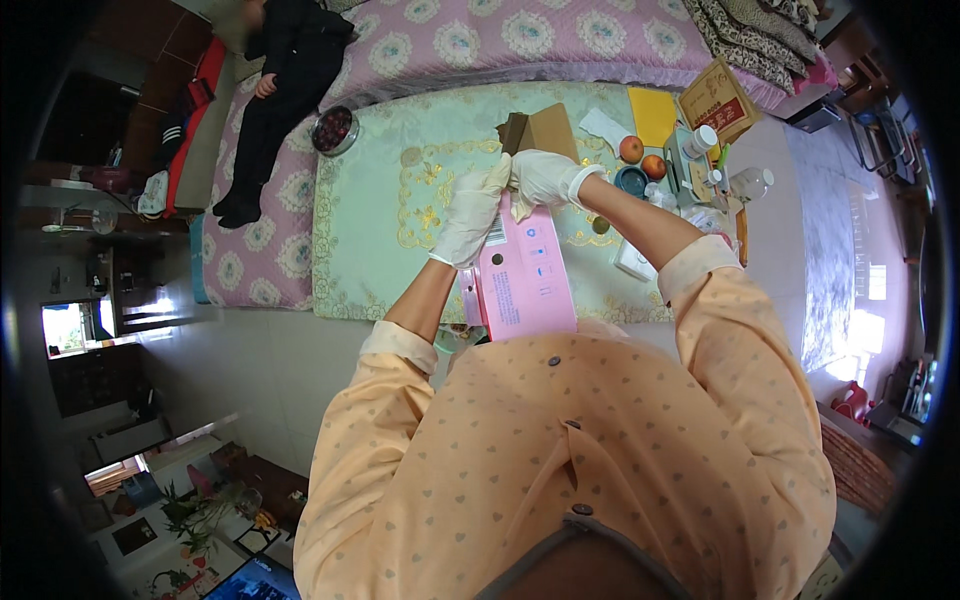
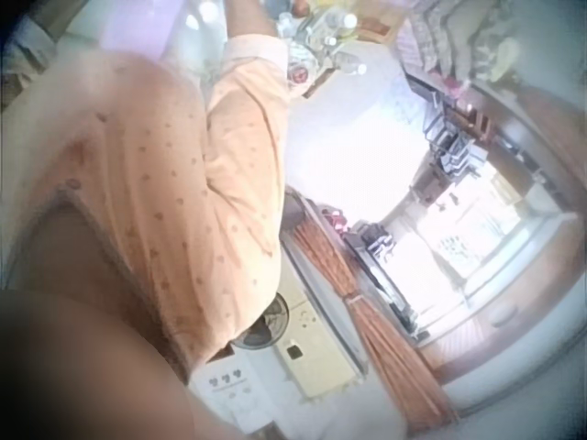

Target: The person puts on disposable gloves, walks from the kitchen to the living room, and assembles a red and pink cardboard box on a table. They fold the flaps and press the sides to form the box, then place it on the table.

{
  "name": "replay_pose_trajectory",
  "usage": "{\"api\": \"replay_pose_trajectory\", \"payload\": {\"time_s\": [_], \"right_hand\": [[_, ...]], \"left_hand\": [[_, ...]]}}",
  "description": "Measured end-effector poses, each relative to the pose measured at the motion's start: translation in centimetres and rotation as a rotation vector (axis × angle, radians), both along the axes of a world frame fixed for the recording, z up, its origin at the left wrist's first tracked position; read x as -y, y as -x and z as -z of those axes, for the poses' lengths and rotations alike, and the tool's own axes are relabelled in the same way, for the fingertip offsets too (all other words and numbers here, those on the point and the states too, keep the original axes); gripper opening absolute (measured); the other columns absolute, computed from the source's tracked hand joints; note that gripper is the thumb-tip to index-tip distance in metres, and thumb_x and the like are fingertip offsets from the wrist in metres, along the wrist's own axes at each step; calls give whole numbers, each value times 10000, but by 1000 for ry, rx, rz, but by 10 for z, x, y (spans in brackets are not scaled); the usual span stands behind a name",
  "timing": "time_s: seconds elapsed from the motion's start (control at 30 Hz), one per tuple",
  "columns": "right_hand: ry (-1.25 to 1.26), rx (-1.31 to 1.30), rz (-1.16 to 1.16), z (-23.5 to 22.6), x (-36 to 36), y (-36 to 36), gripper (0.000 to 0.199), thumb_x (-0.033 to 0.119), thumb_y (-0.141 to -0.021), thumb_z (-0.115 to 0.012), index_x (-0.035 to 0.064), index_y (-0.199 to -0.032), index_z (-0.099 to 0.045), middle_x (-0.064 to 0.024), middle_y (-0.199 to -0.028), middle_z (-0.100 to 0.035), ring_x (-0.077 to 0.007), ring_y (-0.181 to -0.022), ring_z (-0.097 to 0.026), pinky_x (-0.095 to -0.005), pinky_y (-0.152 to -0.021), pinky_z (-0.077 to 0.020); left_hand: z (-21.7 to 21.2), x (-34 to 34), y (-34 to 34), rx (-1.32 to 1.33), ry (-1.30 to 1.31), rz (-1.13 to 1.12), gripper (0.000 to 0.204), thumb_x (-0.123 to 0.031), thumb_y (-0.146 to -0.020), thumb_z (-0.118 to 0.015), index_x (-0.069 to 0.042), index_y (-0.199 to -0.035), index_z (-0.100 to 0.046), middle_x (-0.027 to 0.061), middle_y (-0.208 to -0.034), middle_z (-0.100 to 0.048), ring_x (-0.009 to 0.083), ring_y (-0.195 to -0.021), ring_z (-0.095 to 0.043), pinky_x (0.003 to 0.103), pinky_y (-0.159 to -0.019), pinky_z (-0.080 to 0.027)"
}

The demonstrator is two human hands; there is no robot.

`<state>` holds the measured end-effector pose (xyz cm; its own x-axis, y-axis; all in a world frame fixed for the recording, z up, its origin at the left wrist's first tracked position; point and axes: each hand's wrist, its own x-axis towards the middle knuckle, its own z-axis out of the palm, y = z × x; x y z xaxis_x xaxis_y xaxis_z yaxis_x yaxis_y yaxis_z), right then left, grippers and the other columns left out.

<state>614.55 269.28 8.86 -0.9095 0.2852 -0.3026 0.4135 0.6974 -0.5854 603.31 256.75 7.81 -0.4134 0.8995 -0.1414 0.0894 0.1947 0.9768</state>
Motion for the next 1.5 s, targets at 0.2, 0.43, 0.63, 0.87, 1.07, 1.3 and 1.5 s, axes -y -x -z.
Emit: {"api": "replay_pose_trajectory", "payload": {"time_s": [0.2, 0.43, 0.63, 0.87, 1.07, 1.3, 1.5], "right_hand": [[148, 27, 9, -15, 1, -3, 416, 240, -673, -833, 31, -994, -669, -154, -834, -683, -336, -780, -635, -411, -688, -487], [277, -82, 154, -3, 1, -14, 289, 210, -727, -749, 10, -922, -673, -163, -757, -644, -317, -702, -598, -408, -644, -459], [-24, -66, 133, -9, 10, -2, 248, 201, -692, -731, 15, -854, -710, -214, -748, -658, -381, -688, -635, -451, -634, -497], [-188, 8, 140, 26, 13, 1, 284, 258, -725, -718, 87, -952, -736, -180, -962, -715, -367, -901, -683, -451, -747, -545], [-201, 50, 137, 27, 9, 6, 295, 287, -721, -736, 96, -946, -736, -189, -962, -712, -371, -911, -683, -456, -747, -544], [-97, -109, 111, 30, 13, -8, 176, 134, -708, -715, 53, -855, -660, -155, -860, -661, -387, -901, -643, -481, -723, -497], [-11, -563, -86, 20, 36, -33, 159, 152, -798, -623, 68, -927, -666, -95, -1070, -604, -331, -1085, -523, -413, -910, -464]], "left_hand": [[-12, 4, 11, 66, 68, 52, 403, -391, -974, -635, -58, -752, -682, -75, -669, -510, 42, -614, -391, 249, -541, -323], [-9, 1, 7, 73, 5, 91, 403, -405, -981, -620, -57, -807, -724, -75, -684, -521, 44, -632, -392, 247, -563, -333], [-3, 4, 12, -227, 6, 162, 451, -398, -997, -590, -19, -786, -711, -46, -651, -527, 68, -603, -403, 283, -534, -345], [-22, 5, -11, -422, -146, 190, 491, -339, -983, -621, 25, -655, -597, 0, -536, -426, 100, -525, -362, 324, -470, -322], [-14, 6, -9, -179, -158, 145, 473, -358, -978, -634, -63, -611, -594, -61, -575, -436, 64, -545, -357, 288, -471, -293], [-17, 7, 3, 38, -2, 8, 484, -405, -960, -652, -124, -584, -535, -82, -594, -426, 44, -566, -341, 263, -490, -279], [-5, 4, 20, -35, 54, -50, 524, -440, -950, -655, -120, -558, -518, -79, -580, -445, 38, -542, -370, 262, -480, -298]]}}
